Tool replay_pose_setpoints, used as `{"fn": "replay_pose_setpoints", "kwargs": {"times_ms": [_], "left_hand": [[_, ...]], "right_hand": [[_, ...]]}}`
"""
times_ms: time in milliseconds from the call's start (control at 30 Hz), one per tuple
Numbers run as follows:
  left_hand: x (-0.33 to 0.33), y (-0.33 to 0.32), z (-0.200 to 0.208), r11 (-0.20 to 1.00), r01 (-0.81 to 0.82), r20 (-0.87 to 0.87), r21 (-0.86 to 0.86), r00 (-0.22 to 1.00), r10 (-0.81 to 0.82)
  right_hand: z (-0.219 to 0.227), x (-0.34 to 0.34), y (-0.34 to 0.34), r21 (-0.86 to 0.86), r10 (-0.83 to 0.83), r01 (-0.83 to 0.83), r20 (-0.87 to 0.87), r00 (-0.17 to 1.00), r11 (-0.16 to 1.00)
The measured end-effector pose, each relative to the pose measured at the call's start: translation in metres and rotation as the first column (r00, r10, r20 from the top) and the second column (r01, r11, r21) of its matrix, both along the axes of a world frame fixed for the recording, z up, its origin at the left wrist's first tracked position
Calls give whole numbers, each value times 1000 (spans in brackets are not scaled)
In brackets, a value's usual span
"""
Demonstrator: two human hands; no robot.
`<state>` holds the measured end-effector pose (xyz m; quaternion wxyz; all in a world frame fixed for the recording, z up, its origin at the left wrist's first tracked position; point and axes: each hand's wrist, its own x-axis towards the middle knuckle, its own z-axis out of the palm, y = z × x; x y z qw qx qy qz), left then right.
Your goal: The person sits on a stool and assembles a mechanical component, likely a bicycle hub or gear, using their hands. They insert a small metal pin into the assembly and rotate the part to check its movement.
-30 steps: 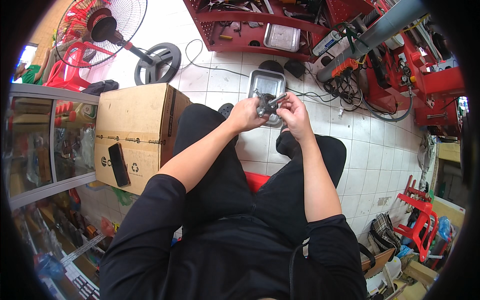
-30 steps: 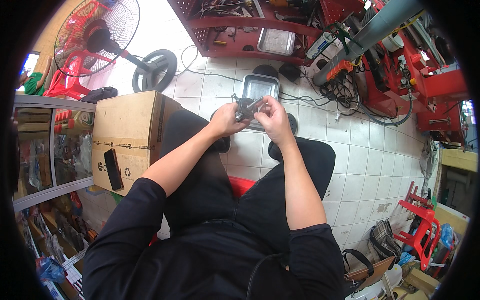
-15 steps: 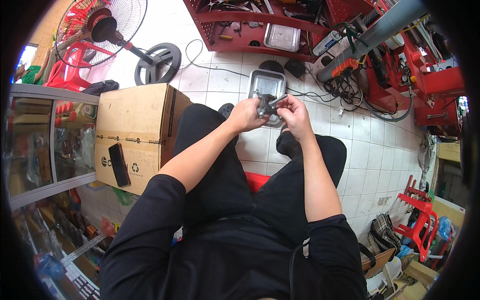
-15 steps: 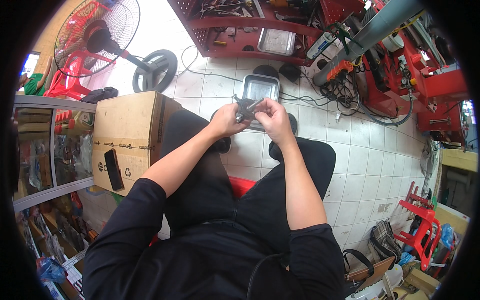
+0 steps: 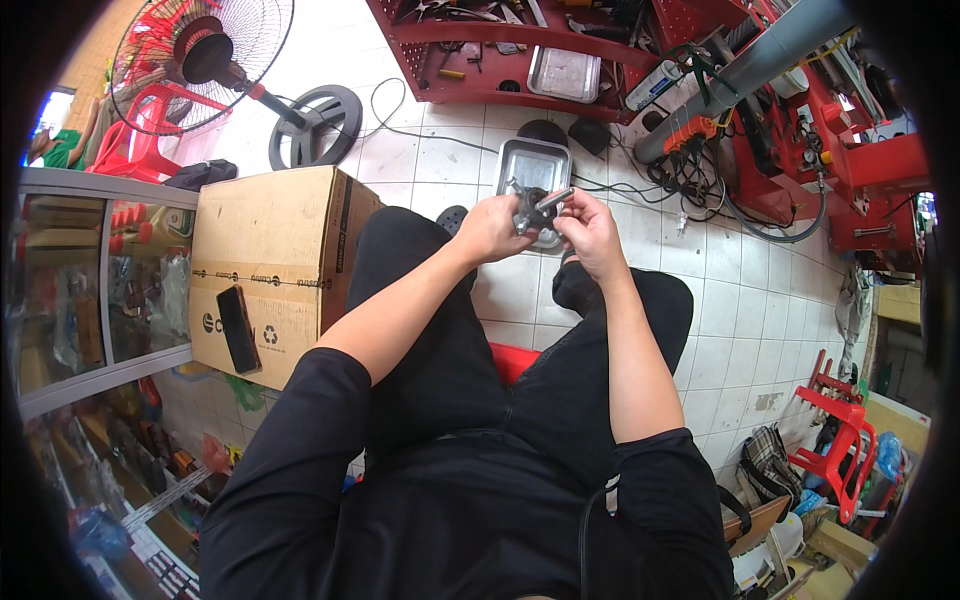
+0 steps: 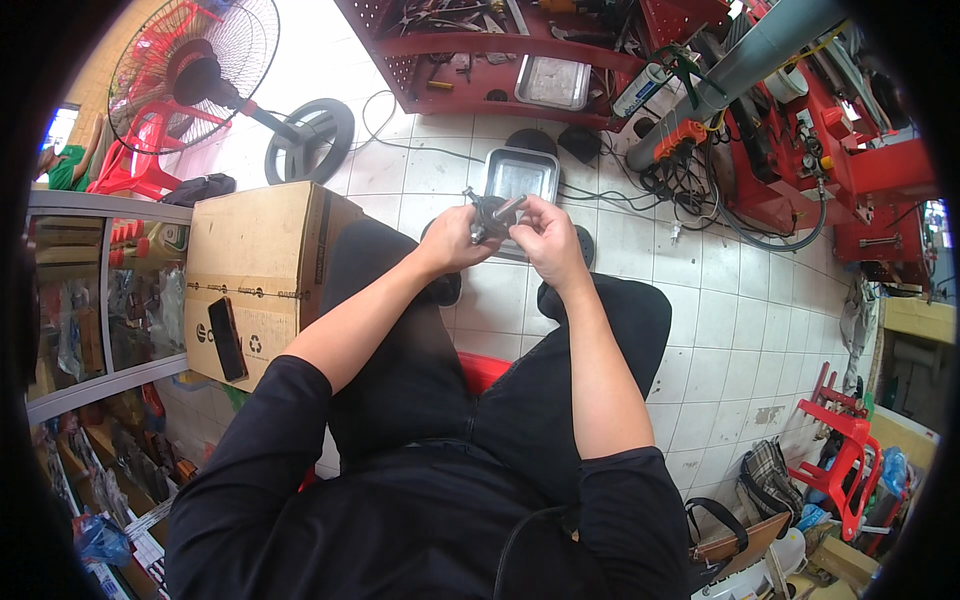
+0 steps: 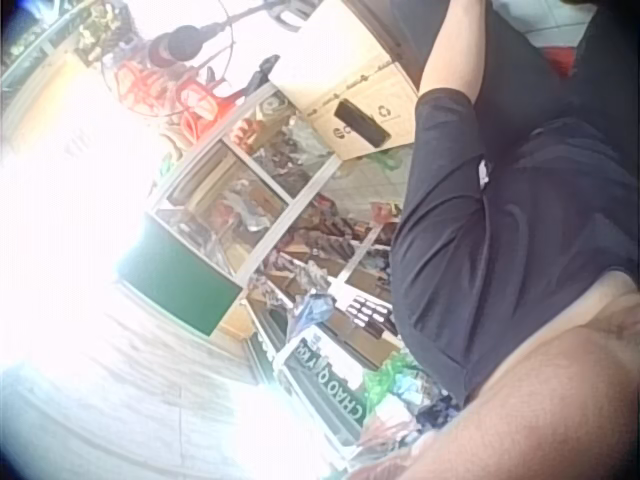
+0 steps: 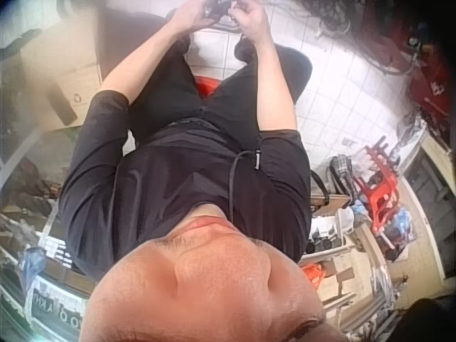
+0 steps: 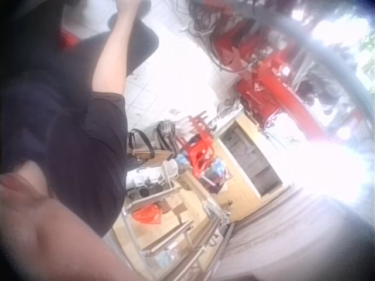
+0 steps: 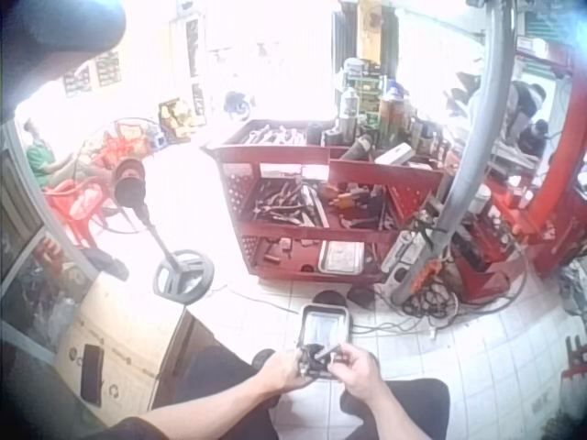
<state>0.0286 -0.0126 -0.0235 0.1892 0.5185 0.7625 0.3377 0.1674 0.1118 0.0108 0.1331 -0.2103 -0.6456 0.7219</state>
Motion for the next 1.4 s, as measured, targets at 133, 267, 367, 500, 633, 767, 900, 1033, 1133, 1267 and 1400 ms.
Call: {"fn": "replay_pose_setpoints", "kwargs": {"times_ms": [133,267,367,500,633,767,900,1033,1133,1267,1400], "left_hand": [[0,-1,-4,1000,-6,20,30,1000,6],[-1,0,-5,1000,2,2,26,1000,-2],[-1,0,-2,1000,7,-11,8,1000,-7],[-1,-1,0,1000,8,-13,8,1000,-8],[-1,0,-1,1000,12,-30,15,999,-12],[-1,-1,-7,999,9,-9,50,1000,-8],[1,-2,6,999,27,4,26,1000,-27],[3,-2,15,998,50,-46,49,998,-48],[3,-3,14,998,41,-54,53,998,-38],[4,-2,15,997,43,-37,69,998,-41],[4,-2,17,998,44,-53,37,998,-42]], "right_hand": [[7,-2,-6,-36,-71,70,-36,997,997],[11,-2,-6,-18,-54,54,-36,998,998],[9,-1,-7,-46,-84,82,-39,996,996],[12,0,-5,-6,-22,22,-6,1000,1000],[4,-2,-6,-19,-71,70,-49,996,997],[2,-1,-4,34,-36,37,-36,999,999],[2,-4,-9,-21,-68,66,-89,994,998],[-3,1,3,51,-10,11,-8,1000,999],[6,3,1,110,-36,33,24,999,993],[9,1,-3,53,-66,68,-39,997,996],[-3,3,1,178,-61,60,1,998,982]]}}
